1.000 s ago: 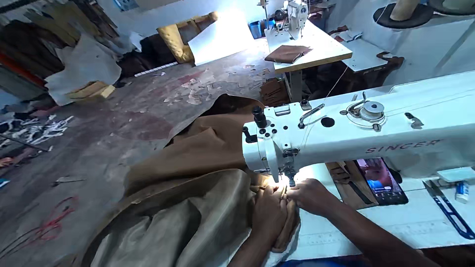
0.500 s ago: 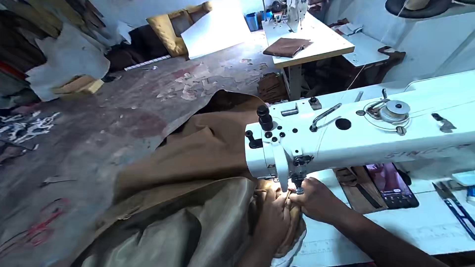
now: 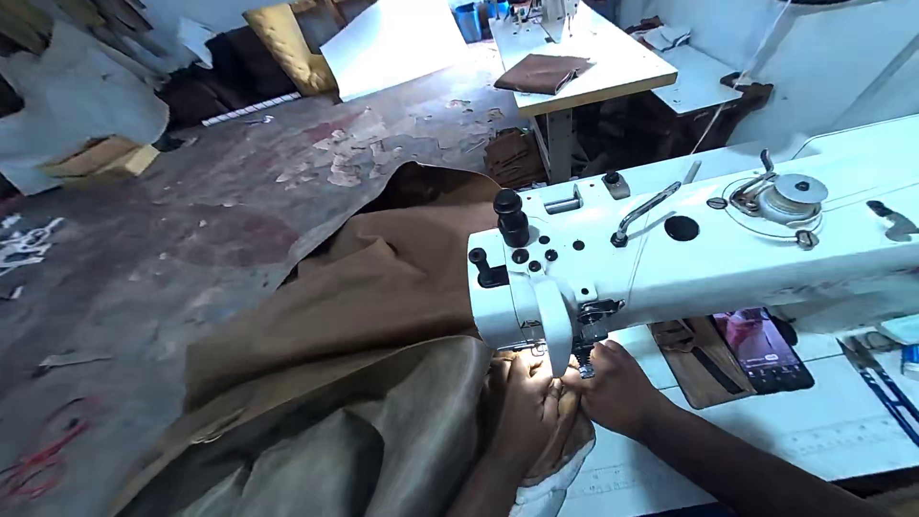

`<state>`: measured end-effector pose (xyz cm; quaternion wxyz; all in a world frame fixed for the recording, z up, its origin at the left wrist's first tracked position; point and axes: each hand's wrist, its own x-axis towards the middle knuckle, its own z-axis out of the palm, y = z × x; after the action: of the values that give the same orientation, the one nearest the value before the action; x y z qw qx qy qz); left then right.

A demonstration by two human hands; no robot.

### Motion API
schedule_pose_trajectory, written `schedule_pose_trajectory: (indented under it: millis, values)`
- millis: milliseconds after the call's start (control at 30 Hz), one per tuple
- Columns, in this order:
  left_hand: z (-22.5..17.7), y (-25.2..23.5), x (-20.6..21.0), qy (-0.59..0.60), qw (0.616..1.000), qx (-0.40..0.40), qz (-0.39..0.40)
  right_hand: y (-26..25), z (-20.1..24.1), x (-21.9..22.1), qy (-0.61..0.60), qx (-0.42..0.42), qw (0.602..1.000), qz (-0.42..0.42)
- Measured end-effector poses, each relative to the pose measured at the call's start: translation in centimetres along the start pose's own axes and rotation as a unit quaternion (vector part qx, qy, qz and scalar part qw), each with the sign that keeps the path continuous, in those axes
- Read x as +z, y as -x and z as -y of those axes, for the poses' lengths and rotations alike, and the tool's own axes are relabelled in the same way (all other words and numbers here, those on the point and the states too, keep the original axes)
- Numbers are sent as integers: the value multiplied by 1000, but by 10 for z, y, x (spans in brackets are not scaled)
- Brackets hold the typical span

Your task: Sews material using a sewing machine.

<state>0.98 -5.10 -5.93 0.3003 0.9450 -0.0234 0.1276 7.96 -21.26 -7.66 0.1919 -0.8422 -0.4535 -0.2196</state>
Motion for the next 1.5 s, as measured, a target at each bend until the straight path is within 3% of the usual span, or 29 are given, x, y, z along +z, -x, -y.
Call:
schedule_pose_trajectory:
  millis: [400, 633, 733, 767, 833, 967, 1067, 1167, 1267, 1367, 1433, 1500]
  values:
    - [24, -16, -10, 30, 996, 81, 36, -4, 17, 3, 38, 58, 997, -14]
    - [27, -22, -21, -14, 990, 110, 82, -8, 22, -1, 72, 54, 995, -34]
    - [28, -29, -32, -46, 982, 104, 149, -6, 22, 1, 81, 42, 995, -31]
    - [29, -33, -37, -62, 971, 85, 213, -5, 22, 3, 81, 42, 995, -32]
    - [45, -37, -30, -100, 958, 115, 243, -5, 23, 2, 74, 44, 996, -18]
    - [49, -42, -35, -84, 956, 213, 183, -4, 24, 2, 69, 44, 997, -13]
    - [42, -45, -44, -108, 950, 228, 184, -4, 22, 4, 84, 27, 996, -15]
    - [39, -43, -46, -104, 954, 189, 209, -2, 20, 1, 49, 14, 999, 3]
    - [42, -38, -36, -84, 968, 217, 90, -4, 19, -5, -16, 15, 998, 62]
    - [38, -36, -37, -63, 980, 171, 82, -3, 19, -12, -88, 32, 992, 86]
    - [27, -36, -44, -74, 985, 108, 111, 0, 17, -9, -76, 15, 996, 35]
    - [0, -41, -61, -111, 969, -13, 218, 1, 14, -9, -102, 8, 994, 34]
